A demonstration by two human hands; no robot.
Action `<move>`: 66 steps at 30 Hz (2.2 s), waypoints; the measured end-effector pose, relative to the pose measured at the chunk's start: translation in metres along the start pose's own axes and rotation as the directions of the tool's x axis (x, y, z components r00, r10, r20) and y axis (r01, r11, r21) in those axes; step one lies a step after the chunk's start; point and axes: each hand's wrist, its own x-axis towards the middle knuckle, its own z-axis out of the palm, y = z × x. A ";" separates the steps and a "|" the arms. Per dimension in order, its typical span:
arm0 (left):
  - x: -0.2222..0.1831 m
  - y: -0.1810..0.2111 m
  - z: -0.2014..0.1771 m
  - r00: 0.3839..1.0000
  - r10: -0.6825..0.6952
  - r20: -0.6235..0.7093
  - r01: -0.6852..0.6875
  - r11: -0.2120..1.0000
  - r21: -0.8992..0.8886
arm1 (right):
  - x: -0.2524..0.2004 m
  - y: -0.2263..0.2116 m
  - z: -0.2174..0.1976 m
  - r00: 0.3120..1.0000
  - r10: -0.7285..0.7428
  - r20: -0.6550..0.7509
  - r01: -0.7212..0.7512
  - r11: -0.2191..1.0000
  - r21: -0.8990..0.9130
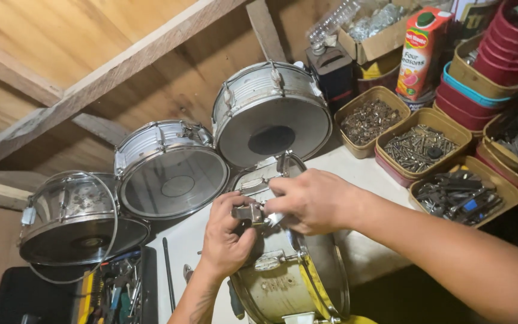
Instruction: Repairing a snare drum's mechanical parts using a screwdriver and manual assembly
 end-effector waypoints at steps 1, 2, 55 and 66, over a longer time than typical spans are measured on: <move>0.001 -0.002 0.000 1.000 -0.002 -0.007 0.002 1.000 0.000 | 0.003 -0.004 -0.005 1.000 -0.006 0.004 0.006 1.000 -0.001; 0.001 -0.003 0.000 1.000 0.018 -0.007 -0.018 1.000 -0.004 | 0.005 -0.009 -0.009 0.995 0.100 -0.013 -0.098 0.990 0.106; 0.001 0.001 0.000 0.998 0.020 -0.056 -0.021 1.000 -0.010 | -0.004 -0.024 0.006 0.872 0.480 0.098 -0.490 0.849 0.199; 0.002 0.001 0.000 0.998 0.010 -0.062 -0.011 1.000 -0.013 | 0.002 -0.026 -0.002 0.809 0.536 0.242 -0.586 0.771 0.249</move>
